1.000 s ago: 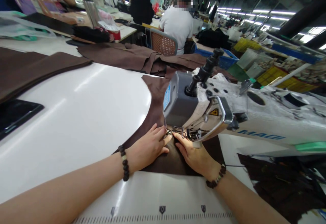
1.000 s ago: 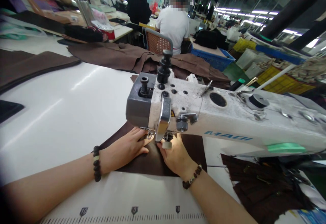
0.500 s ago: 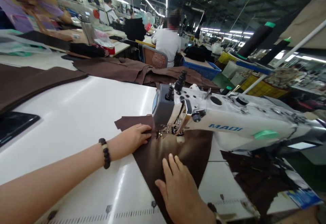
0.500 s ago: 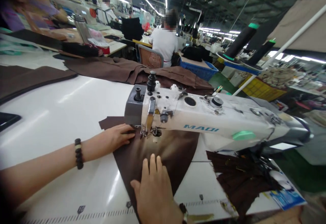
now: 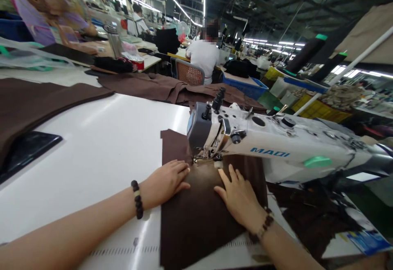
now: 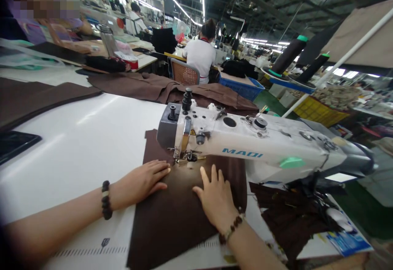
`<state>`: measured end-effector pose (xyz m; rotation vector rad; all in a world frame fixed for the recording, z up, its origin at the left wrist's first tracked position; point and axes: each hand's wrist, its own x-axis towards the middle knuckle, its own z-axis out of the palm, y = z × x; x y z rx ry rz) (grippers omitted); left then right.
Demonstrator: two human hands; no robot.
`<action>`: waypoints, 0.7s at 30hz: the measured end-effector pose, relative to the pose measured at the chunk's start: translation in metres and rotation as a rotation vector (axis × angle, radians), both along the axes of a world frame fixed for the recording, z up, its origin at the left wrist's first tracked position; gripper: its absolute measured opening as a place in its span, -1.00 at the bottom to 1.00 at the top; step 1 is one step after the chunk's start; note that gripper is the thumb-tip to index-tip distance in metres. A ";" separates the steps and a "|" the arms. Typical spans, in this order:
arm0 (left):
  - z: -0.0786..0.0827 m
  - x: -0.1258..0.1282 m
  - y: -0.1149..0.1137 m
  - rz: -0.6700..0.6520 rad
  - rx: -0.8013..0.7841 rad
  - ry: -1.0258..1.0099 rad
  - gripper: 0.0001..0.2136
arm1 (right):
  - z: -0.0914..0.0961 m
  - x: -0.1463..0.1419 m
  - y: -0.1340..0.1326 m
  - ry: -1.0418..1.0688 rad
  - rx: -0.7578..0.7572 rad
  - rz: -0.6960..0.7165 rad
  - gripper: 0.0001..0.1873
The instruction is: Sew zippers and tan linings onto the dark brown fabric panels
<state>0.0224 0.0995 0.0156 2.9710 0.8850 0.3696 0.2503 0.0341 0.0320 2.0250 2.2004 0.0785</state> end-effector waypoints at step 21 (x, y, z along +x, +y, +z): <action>0.006 0.025 0.004 0.135 -0.042 0.047 -0.46 | -0.001 -0.034 0.023 0.476 -0.002 0.133 -0.57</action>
